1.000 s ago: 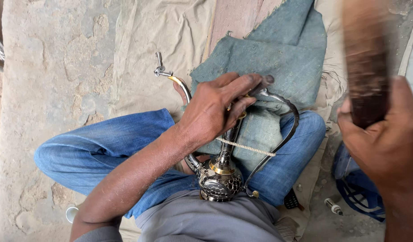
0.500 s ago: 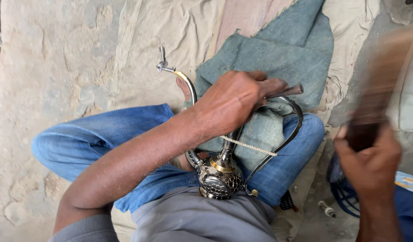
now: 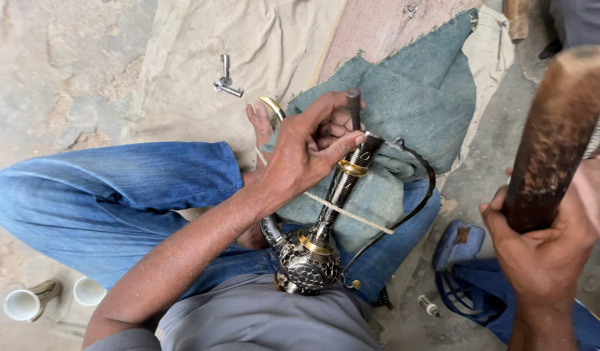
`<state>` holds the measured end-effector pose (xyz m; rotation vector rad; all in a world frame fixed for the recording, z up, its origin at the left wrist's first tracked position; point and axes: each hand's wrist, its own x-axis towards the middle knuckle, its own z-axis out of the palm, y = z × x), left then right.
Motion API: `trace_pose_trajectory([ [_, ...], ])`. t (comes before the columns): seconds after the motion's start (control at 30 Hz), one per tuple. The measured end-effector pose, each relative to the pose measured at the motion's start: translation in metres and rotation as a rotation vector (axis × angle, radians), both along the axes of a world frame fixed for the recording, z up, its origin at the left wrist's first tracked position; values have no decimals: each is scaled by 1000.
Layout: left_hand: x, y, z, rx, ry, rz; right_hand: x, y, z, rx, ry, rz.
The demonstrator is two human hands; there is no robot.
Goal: The person sits on the ground and repeatedly hammers a decorative metal object using a wooden mallet and a metal punch. They rotate the object to work on different sections of the handle and body.
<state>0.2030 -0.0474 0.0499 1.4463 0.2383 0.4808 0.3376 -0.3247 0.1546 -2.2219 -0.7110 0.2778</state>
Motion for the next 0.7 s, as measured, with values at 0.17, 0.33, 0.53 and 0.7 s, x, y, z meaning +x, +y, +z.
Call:
trace_pose_trajectory([
  [0.17, -1, -10, -5, -12, -39, 117, 7, 65, 67, -404, -614, 330],
  [0.33, 1, -10, -1, -28, 0, 140, 7, 123, 95, -459, -523, 322],
  [0.53, -2, -13, 10, 237, -63, 201, 15, 156, 104, -541, -696, 637],
  [0.7, 0, -9, 16, 209, 57, 126, 17, 150, 96, -723, -486, 413],
])
